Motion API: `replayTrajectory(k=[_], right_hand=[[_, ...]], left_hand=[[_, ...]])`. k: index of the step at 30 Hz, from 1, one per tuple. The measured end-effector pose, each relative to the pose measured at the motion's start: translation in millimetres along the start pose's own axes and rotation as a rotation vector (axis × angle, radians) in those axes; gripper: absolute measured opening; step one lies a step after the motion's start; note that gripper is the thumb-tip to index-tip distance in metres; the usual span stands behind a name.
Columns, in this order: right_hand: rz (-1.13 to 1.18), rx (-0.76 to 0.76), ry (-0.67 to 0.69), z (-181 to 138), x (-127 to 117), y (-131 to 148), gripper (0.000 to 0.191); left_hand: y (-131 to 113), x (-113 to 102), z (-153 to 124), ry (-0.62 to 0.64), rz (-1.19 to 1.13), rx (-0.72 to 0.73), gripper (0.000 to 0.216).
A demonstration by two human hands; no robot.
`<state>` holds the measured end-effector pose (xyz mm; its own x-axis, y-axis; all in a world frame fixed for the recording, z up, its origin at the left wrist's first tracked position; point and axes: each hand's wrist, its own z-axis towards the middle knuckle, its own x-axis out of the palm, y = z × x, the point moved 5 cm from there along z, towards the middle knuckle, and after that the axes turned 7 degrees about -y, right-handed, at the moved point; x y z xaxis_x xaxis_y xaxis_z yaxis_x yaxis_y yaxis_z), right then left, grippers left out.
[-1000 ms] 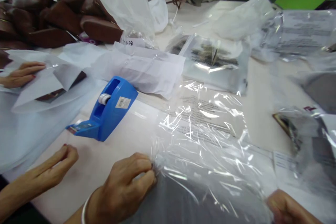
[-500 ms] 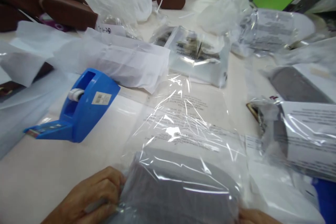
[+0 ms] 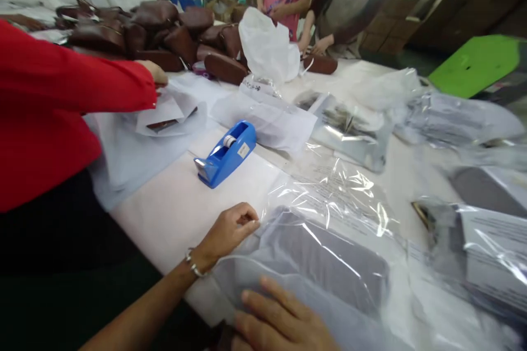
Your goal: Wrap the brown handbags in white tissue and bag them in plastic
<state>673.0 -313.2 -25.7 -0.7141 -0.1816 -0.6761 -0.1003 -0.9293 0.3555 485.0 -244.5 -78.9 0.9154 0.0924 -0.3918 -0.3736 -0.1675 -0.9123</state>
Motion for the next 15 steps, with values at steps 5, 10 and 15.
replayTrajectory(k=[5,10,15], right_hand=[[-0.205,0.082,0.318,35.3,38.2,-6.8,0.046],[-0.289,0.323,0.391,25.6,44.7,-24.5,0.057],[-0.42,0.358,0.308,17.1,56.1,-27.2,0.063]], left_hand=[[-0.3,-3.3,4.5,0.082,-0.03,0.06,0.015],[-7.6,-8.0,-0.6,0.013,0.005,0.159,0.013],[-12.3,0.6,-28.5,-0.166,0.293,0.521,0.014]])
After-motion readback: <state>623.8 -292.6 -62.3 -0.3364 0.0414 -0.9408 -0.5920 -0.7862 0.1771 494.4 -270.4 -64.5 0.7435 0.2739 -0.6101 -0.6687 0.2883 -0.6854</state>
